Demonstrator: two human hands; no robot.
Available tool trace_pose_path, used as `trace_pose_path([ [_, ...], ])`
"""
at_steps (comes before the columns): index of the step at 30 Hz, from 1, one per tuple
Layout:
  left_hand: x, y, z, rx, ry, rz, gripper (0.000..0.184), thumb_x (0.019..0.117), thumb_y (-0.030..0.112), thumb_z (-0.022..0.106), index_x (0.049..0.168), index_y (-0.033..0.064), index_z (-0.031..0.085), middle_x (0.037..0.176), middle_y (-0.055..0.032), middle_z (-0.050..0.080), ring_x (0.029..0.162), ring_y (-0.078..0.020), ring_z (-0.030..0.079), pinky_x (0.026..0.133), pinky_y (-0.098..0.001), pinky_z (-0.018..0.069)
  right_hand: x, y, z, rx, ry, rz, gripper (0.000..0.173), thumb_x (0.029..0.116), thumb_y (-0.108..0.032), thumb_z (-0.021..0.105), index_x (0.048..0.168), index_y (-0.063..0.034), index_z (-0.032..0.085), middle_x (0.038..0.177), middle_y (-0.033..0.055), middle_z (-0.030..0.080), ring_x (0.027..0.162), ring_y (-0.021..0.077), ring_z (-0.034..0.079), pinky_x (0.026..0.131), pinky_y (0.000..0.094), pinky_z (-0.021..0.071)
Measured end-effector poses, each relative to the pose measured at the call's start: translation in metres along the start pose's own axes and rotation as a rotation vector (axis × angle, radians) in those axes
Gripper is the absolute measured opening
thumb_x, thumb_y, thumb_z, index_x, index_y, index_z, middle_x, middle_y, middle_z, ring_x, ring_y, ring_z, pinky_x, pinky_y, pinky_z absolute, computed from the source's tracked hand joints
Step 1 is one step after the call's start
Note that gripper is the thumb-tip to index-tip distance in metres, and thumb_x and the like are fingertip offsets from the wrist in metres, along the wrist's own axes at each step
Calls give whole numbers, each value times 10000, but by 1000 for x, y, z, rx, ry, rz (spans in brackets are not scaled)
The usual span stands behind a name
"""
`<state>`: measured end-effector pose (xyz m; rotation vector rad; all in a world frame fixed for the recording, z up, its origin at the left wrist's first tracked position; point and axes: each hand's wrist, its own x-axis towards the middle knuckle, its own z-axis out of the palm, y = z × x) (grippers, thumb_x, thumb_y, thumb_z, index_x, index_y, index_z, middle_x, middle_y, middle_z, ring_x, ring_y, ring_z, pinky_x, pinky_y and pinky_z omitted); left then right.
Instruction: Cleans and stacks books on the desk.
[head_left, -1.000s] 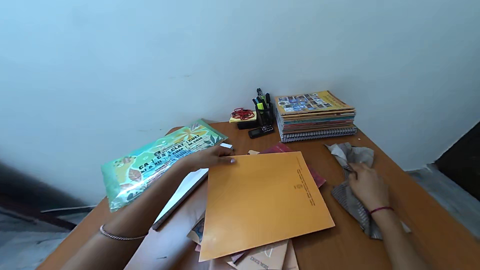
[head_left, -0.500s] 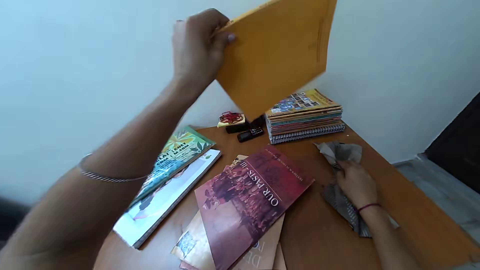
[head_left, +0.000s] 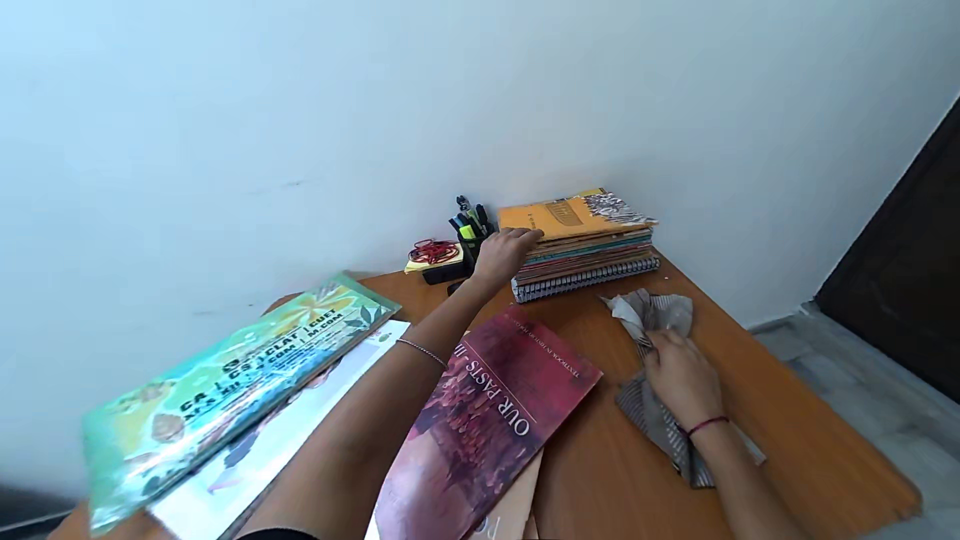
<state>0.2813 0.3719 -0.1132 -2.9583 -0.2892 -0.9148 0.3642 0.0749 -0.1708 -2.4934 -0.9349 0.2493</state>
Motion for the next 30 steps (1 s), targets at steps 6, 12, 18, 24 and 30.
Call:
trace_pose_path([
  [6, 13, 19, -6, -6, -204, -225, 354, 1089, 93, 440, 1383, 69, 637, 1331, -209, 660, 1219, -452, 628, 968, -649, 472, 0, 1, -2, 20, -9, 9, 369, 1047, -84, 505, 1388, -47, 640, 1459, 154, 585, 1338, 366, 548, 1031, 535, 471],
  [12, 23, 29, -15, -48, -319, -414, 370, 1111, 178, 412, 1407, 118, 625, 1287, -211, 679, 1190, -455, 634, 958, -666, 454, 0, 1, 0, 17, 7, 5, 367, 1042, -77, 511, 1382, -47, 647, 1447, 154, 595, 1326, 371, 554, 1020, 538, 475],
  [18, 29, 16, -11, -287, -313, -494, 362, 1098, 173, 445, 1394, 71, 628, 1372, -185, 639, 1287, -403, 587, 1066, -629, 410, 0, 2, 1, 23, 28, -17, 365, 1035, -65, 522, 1374, -34, 651, 1425, 178, 607, 1307, 394, 564, 1011, 566, 473],
  [24, 26, 2, -6, -412, -284, -407, 355, 1100, 142, 442, 1381, 24, 624, 1452, -169, 586, 1365, -363, 535, 1140, -576, 360, 0, 3, 3, 22, 49, -28, 358, 1036, -60, 520, 1366, -30, 657, 1424, 175, 611, 1304, 395, 568, 1019, 566, 468],
  [30, 18, -5, -6, -456, -246, -284, 343, 1089, 97, 459, 1368, -36, 607, 1419, -212, 597, 1332, -361, 562, 1138, -519, 385, 0, 3, 1, 32, 34, -20, 369, 1039, -59, 510, 1381, -33, 646, 1441, 170, 599, 1313, 396, 559, 1031, 556, 460],
])
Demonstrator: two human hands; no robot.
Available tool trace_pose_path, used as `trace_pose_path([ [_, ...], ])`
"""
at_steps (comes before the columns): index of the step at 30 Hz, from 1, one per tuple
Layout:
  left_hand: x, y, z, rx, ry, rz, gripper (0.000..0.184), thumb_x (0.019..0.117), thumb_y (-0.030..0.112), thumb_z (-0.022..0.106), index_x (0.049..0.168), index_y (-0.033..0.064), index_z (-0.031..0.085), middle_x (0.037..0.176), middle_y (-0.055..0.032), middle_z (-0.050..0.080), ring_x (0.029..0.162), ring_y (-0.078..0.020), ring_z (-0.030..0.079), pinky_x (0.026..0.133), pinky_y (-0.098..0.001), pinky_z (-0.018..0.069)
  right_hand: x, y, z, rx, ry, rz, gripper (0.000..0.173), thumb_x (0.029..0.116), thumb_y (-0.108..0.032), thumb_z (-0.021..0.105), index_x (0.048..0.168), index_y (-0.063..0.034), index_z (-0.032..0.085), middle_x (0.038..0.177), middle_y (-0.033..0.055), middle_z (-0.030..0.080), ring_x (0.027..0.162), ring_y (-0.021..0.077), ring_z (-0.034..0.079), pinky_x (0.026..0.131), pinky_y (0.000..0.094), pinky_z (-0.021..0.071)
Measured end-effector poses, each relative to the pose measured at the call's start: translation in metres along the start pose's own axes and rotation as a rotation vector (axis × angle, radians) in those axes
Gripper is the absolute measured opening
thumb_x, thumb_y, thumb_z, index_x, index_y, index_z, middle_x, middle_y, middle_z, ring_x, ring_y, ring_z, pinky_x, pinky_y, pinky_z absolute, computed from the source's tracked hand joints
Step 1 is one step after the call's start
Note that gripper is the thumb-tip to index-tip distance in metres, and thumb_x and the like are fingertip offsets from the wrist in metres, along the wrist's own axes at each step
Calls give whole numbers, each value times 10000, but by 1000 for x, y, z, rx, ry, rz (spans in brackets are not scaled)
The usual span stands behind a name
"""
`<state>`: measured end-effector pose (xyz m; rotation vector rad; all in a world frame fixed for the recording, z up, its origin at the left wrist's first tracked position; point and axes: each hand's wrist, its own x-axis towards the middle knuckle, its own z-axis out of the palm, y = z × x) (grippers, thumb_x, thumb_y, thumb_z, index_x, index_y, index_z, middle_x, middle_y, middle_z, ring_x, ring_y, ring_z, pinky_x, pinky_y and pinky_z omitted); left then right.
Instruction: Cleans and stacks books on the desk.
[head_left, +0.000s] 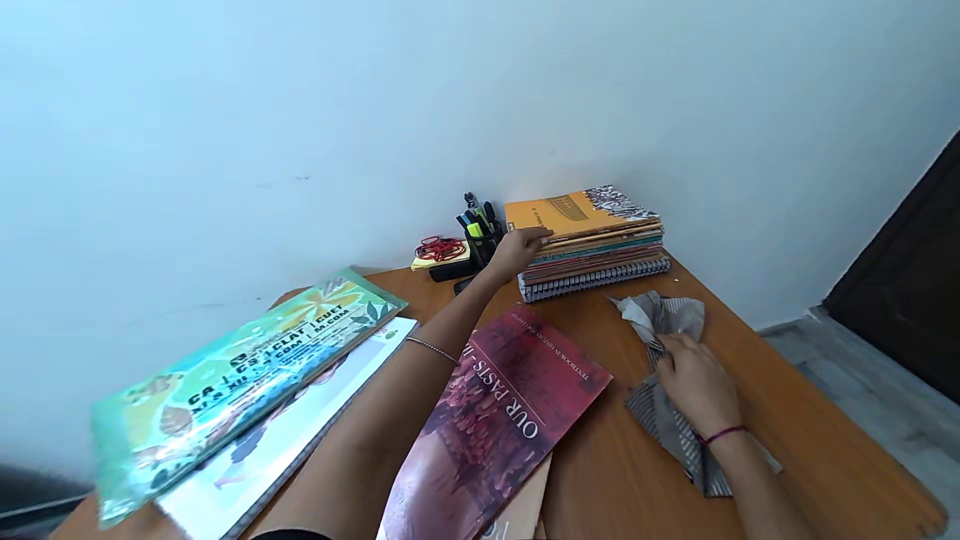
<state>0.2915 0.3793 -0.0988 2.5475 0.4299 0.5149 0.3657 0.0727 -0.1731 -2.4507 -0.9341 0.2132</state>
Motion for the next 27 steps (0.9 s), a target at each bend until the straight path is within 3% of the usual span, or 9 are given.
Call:
trace_pose_path([
  [5, 3, 2, 3, -4, 34, -70, 334, 1037, 123, 598, 1344, -2, 640, 1356, -207, 642, 1279, -372, 600, 1101, -554, 417, -1, -1, -1, -3, -13, 2, 372, 1039, -60, 515, 1387, -33, 640, 1450, 165, 594, 1318, 383, 559, 1038, 549, 459],
  [13, 2, 8, 10, 24, 114, -159, 321, 1023, 180, 633, 1314, 50, 677, 1290, -195, 680, 1219, -387, 633, 1046, -608, 445, -1, -2, 0, -21, -2, 5, 365, 1039, -65, 526, 1383, -34, 645, 1445, 173, 594, 1320, 397, 553, 1025, 562, 464],
  [15, 1, 6, 11, 2, 130, -99, 322, 1025, 148, 624, 1310, 8, 669, 1340, -214, 648, 1278, -389, 592, 1097, -571, 410, -1, 0, 1, -7, 13, -3, 358, 1036, -58, 530, 1370, -24, 652, 1435, 182, 601, 1311, 404, 560, 1028, 569, 461],
  [18, -4, -2, 12, -90, 238, -63, 333, 1024, 98, 603, 1320, -50, 639, 1460, -292, 521, 1407, -448, 442, 1176, -562, 310, 0, 0, -2, 14, -6, -5, 367, 1038, -58, 516, 1381, -19, 640, 1442, 189, 591, 1321, 403, 553, 1041, 568, 454],
  [22, -9, -13, 14, -262, 288, -178, 346, 1058, 151, 560, 1350, -22, 623, 1484, -279, 502, 1425, -405, 439, 1159, -551, 341, 1, -1, -4, 14, -32, 19, 368, 1045, -71, 507, 1387, -37, 638, 1459, 169, 582, 1336, 388, 543, 1043, 563, 451],
  [24, -10, -12, 13, -306, 268, -217, 327, 1065, 170, 549, 1322, -3, 654, 1540, -284, 438, 1478, -420, 361, 1172, -573, 305, 2, -1, -4, 12, -20, 16, 363, 1043, -69, 513, 1379, -35, 645, 1452, 169, 589, 1329, 392, 550, 1031, 568, 458],
  [27, -11, -15, 7, -326, 220, -222, 323, 1068, 178, 544, 1319, 11, 662, 1563, -273, 414, 1496, -413, 335, 1178, -567, 297, 1, 1, -2, 13, -10, 7, 366, 1036, -56, 521, 1379, -26, 644, 1438, 182, 596, 1314, 400, 557, 1017, 581, 459],
])
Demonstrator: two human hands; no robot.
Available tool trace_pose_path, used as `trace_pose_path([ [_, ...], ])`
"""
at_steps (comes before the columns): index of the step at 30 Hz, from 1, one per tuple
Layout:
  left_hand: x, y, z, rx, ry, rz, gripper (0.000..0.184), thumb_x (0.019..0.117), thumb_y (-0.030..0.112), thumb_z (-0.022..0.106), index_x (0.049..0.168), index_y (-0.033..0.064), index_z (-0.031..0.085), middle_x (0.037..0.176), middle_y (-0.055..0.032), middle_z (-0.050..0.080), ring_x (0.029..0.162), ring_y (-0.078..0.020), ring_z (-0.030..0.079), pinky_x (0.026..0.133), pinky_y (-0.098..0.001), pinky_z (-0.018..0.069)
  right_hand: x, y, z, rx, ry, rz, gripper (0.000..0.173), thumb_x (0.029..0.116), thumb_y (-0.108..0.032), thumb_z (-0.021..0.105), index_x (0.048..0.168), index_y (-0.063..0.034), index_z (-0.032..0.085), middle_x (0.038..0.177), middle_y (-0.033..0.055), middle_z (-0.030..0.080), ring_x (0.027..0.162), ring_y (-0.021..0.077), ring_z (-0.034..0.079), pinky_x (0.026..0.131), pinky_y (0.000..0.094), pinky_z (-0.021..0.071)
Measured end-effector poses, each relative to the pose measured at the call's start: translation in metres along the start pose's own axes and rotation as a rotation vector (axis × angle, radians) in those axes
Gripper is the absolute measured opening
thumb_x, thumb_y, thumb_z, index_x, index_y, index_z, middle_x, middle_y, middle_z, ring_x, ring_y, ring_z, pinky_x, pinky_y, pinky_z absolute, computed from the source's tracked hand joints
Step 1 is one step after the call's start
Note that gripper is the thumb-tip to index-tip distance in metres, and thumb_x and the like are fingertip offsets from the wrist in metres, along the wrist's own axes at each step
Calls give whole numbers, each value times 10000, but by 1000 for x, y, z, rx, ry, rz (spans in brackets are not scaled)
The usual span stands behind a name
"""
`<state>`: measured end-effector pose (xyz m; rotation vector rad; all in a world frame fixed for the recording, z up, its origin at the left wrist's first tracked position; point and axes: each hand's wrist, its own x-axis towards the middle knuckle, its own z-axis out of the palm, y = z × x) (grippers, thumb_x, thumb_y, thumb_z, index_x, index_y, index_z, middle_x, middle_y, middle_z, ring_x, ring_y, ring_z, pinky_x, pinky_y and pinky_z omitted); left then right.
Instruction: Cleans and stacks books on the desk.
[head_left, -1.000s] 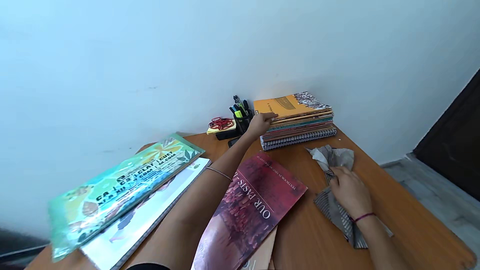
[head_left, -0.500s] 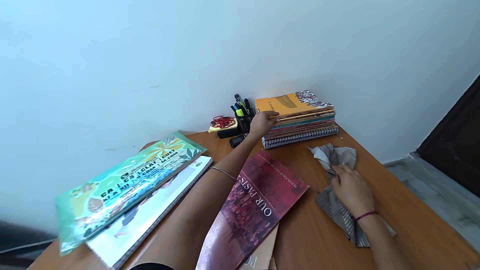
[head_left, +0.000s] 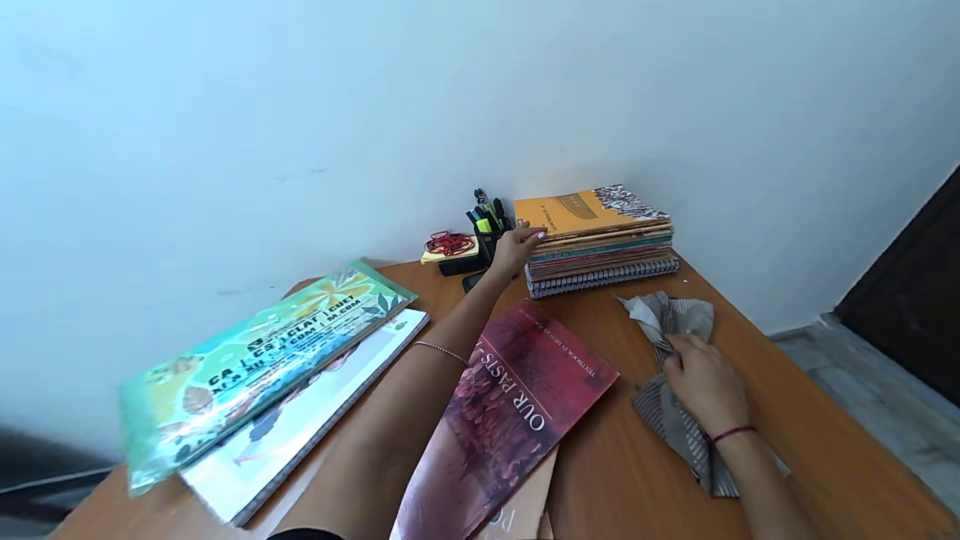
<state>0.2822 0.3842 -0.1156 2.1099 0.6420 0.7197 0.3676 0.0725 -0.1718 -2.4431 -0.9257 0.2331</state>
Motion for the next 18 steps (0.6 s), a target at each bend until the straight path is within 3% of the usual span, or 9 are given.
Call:
trace_pose_path([
  [3, -7, -4, -11, -96, -32, 11, 387, 1095, 157, 466, 1428, -22, 549, 1599, -242, 373, 1504, -355, 337, 1198, -503, 294, 0, 0, 1, 9, -1, 0, 366, 1038, -61, 522, 1382, -29, 642, 1446, 184, 590, 1321, 401, 553, 1032, 582, 454],
  [5, -14, -10, -15, -172, -3, 4, 418, 1106, 143, 424, 1486, -26, 473, 1578, -208, 417, 1446, -296, 421, 1169, -460, 333, 0, 0, 0, 14, -5, 4, 365, 1038, -65, 518, 1379, -27, 643, 1450, 178, 588, 1327, 395, 550, 1043, 573, 451],
  [9, -22, -18, -19, -245, 97, -62, 356, 1083, 115, 488, 1398, -31, 568, 1439, -186, 569, 1303, -242, 545, 1079, -422, 416, 0, 0, 2, 9, 1, 3, 356, 1037, -66, 526, 1367, -28, 653, 1437, 178, 597, 1315, 395, 560, 1027, 572, 460],
  [12, -21, -19, -19, -278, 124, -117, 328, 1067, 118, 530, 1355, -19, 606, 1384, -182, 605, 1252, -254, 566, 1016, -443, 448, 2, 1, 3, 11, 4, 2, 358, 1034, -59, 528, 1369, -27, 652, 1433, 183, 597, 1312, 392, 563, 1034, 576, 456],
  [16, -23, -17, -20, -238, 114, -125, 348, 1070, 124, 526, 1381, -23, 584, 1353, -203, 620, 1215, -268, 596, 1002, -438, 466, 1, 1, 5, 13, 28, -7, 351, 1030, -50, 538, 1359, -16, 656, 1421, 198, 603, 1293, 409, 574, 1028, 587, 457],
  [18, -32, -11, -21, -183, 97, -117, 392, 1078, 134, 512, 1436, -24, 531, 1403, -219, 589, 1271, -292, 578, 1061, -454, 441, 1, 3, 6, 19, 42, -21, 343, 1028, -44, 541, 1347, -9, 663, 1408, 208, 610, 1285, 414, 581, 1027, 595, 456],
])
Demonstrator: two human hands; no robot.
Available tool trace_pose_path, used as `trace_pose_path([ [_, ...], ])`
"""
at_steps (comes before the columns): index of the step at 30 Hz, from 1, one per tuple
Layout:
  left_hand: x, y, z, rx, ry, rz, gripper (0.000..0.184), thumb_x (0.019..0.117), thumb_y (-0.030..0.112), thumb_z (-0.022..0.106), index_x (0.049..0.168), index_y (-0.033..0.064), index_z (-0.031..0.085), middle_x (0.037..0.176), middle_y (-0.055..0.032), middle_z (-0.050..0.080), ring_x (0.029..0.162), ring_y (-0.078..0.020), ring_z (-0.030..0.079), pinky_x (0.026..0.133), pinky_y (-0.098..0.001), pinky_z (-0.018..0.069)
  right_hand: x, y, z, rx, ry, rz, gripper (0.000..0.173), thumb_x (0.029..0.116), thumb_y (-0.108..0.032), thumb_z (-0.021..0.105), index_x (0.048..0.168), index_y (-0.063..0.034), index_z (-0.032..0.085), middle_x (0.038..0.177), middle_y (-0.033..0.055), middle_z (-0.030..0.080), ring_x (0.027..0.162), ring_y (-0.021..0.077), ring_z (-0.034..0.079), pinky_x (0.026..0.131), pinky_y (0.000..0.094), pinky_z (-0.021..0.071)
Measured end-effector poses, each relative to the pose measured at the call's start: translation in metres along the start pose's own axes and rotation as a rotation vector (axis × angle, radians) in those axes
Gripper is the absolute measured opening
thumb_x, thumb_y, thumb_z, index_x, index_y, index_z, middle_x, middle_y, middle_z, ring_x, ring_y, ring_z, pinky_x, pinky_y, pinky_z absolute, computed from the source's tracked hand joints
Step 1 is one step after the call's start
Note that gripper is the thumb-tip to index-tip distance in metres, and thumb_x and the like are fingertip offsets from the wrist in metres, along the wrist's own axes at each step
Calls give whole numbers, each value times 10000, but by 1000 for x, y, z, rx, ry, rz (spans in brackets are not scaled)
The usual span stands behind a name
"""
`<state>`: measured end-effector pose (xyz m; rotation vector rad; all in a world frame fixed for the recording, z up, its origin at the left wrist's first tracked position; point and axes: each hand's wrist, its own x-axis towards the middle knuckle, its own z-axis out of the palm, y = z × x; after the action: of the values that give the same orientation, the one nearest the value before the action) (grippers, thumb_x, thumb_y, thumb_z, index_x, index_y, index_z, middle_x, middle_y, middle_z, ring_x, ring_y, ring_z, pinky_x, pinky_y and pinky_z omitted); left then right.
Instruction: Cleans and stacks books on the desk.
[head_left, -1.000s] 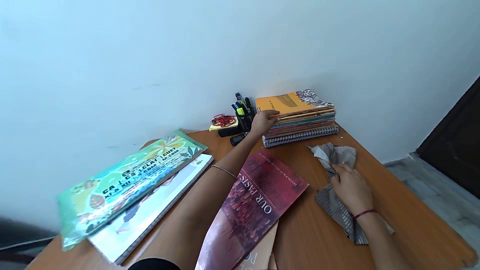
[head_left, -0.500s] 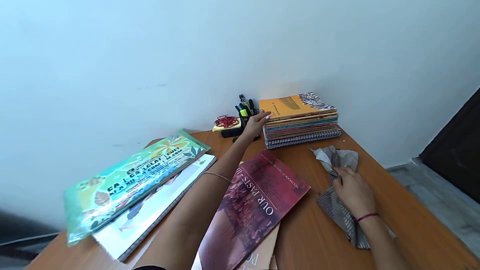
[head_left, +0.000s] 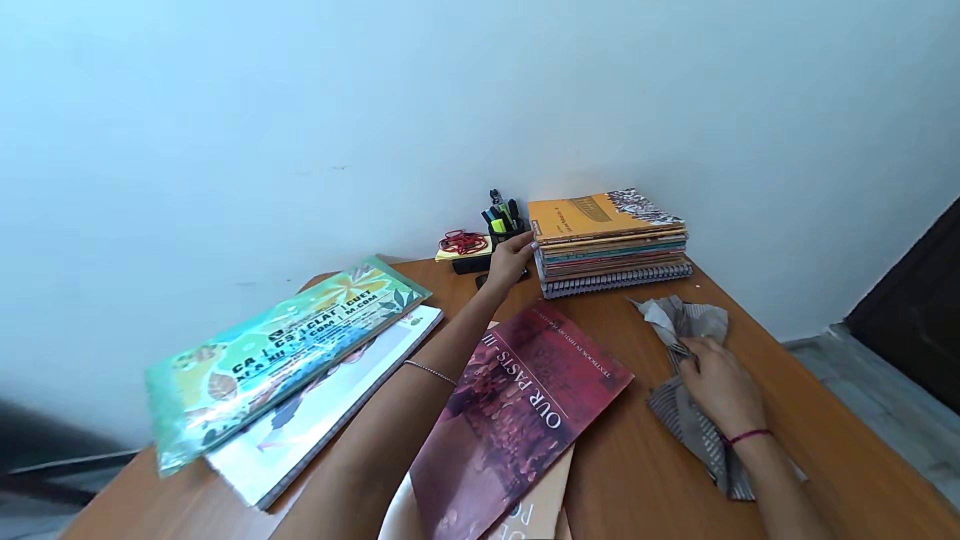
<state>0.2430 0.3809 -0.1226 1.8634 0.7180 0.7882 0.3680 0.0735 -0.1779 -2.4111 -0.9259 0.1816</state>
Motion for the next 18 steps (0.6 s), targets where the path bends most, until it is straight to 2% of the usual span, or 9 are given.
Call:
trace_pose_path([
  [3, -25, 2, -12, 168, -85, 68, 441, 1096, 143, 466, 1506, -18, 446, 1508, -230, 500, 1366, -340, 524, 1138, -483, 398, 0, 3, 1, 9, 13, -35, 337, 1023, -24, 543, 1337, 10, 663, 1398, 231, 613, 1292, 430, 577, 1049, 615, 437],
  [5, -53, 7, -30, 297, -143, 124, 442, 1088, 112, 477, 1509, -21, 439, 1515, -250, 481, 1345, -368, 541, 1125, -485, 416, 1, 6, 3, 4, 26, -59, 334, 1020, -12, 549, 1332, 20, 663, 1387, 245, 615, 1283, 446, 578, 1046, 629, 433],
  [8, -113, 14, -68, 500, -228, 266, 380, 1057, 78, 520, 1421, -29, 545, 1424, -232, 570, 1214, -350, 629, 1039, -487, 496, 2, 11, 8, -20, 66, -120, 317, 1009, 3, 560, 1301, 40, 678, 1353, 275, 628, 1249, 486, 590, 1021, 660, 438],
  [10, -163, 16, -99, 633, -278, 354, 332, 1031, 70, 548, 1345, -4, 626, 1369, -179, 623, 1200, -312, 642, 1021, -508, 510, 4, 12, 7, -22, 52, -133, 316, 1009, 13, 554, 1299, 51, 674, 1350, 289, 623, 1240, 502, 588, 1014, 681, 429],
  [13, -244, 2, -135, 683, -184, 408, 289, 1005, 134, 539, 1203, 49, 732, 1251, -102, 712, 1164, -235, 684, 986, -450, 554, 11, 16, 0, 28, -5, -121, 322, 1014, 24, 547, 1314, 62, 657, 1308, 318, 630, 1202, 514, 600, 1004, 689, 423],
  [16, -308, -17, -143, 602, -53, 431, 282, 1025, 180, 528, 1097, 39, 762, 1146, -117, 747, 1099, -189, 708, 966, -351, 562, 13, 13, -10, 147, -16, -140, 326, 1017, 38, 541, 1320, 53, 660, 1241, 331, 659, 1146, 508, 627, 976, 689, 437],
  [18, -337, -22, -133, 579, -61, 422, 260, 1026, 188, 561, 1086, 38, 765, 1153, -142, 740, 1128, -232, 692, 986, -386, 539, 13, -3, -18, 245, 13, -193, 313, 1008, 52, 553, 1295, 49, 679, 1134, 315, 693, 1027, 451, 649, 894, 637, 461],
])
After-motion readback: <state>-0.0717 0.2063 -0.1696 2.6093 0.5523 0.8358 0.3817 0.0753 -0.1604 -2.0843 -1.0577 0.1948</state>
